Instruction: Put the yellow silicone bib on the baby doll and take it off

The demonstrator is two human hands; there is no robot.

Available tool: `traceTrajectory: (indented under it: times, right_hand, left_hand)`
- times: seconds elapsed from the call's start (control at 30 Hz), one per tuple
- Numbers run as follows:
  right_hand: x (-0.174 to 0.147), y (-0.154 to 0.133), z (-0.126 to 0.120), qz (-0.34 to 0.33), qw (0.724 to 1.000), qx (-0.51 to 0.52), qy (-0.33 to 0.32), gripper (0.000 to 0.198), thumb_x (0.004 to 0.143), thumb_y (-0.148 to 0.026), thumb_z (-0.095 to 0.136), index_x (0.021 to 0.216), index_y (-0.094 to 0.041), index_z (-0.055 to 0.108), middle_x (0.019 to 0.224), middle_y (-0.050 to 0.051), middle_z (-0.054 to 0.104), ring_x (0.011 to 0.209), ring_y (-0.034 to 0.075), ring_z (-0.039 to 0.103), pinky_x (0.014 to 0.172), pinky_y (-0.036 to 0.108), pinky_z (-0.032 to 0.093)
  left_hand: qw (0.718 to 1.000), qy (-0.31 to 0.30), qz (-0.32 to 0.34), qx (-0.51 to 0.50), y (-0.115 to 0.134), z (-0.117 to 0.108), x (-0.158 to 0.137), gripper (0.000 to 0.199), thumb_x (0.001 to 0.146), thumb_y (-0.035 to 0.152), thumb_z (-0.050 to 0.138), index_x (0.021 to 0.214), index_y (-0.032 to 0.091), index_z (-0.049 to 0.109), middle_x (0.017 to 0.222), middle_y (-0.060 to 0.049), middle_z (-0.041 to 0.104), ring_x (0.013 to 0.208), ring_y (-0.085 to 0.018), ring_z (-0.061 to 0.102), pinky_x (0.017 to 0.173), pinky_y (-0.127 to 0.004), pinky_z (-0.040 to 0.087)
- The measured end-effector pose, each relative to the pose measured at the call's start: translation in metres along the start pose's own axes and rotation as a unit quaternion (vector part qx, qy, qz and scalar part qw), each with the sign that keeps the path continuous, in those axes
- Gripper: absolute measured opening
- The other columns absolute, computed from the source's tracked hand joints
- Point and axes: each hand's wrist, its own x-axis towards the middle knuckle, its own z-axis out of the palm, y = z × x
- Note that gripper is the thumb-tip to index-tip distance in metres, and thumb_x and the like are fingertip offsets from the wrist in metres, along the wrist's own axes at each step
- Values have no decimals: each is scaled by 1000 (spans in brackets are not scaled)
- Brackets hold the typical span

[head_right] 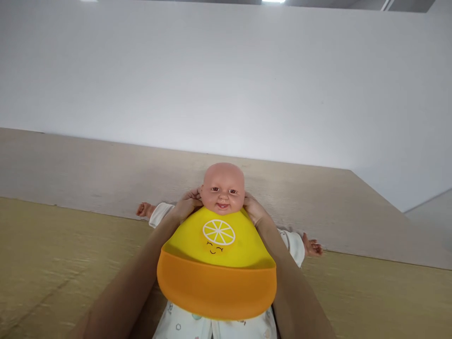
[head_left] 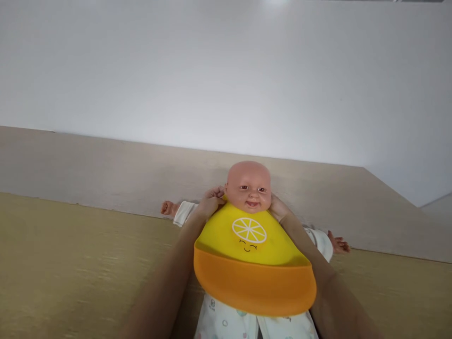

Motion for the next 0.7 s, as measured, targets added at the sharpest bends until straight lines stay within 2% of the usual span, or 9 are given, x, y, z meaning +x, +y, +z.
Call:
traceTrajectory:
  times: [0.1,0.2,0.3,0.43,0.6,0.7]
  right_hand:
    - [-1,0,1,-14,999,-18,25,20,60,-32,68,77,-23,67,79,0,72,86,22,66,78,33,53]
    - [-1,0,2,-13,999,-27,16,19,59,-33,67,75,-22,66,83,2,72,92,24,65,80,35,53]
    - [-2,-1,4,2,1000,-28,4,20,57,-31,66,75,-21,67,86,3,72,95,25,64,82,36,53]
    - [-3,-4,7,-11,999,-34,18,21,53,-29,68,72,-21,67,85,4,72,95,27,64,82,38,53]
    - [-5,-5,10,-50,996,-63,49,22,50,-28,74,70,-22,66,82,3,72,96,26,63,83,36,52]
    - [-5,-4,9,-80,991,-89,51,23,52,-32,76,70,-23,66,80,3,72,98,25,62,84,36,51]
  left_hand:
    - [999,22,3,42,2,0,0,21,42,5,56,60,16,56,56,6,59,50,-6,48,48,-17,33]
    - [997,41,-7,63,5,4,-3,17,43,7,58,58,16,59,49,6,56,47,-6,46,47,-18,33]
    - [997,41,-37,45,7,8,-6,16,46,13,65,62,15,64,51,3,60,49,-10,52,51,-22,39]
    - [998,43,-50,17,5,9,-6,20,47,15,69,67,14,67,55,0,65,52,-14,57,58,-26,45]
    - [998,22,-56,-22,2,4,-5,29,50,14,70,79,15,69,61,-1,67,53,-13,59,58,-26,46]
    - [998,34,-45,-32,3,3,-5,36,50,14,72,86,15,69,63,0,67,52,-13,58,57,-26,45]
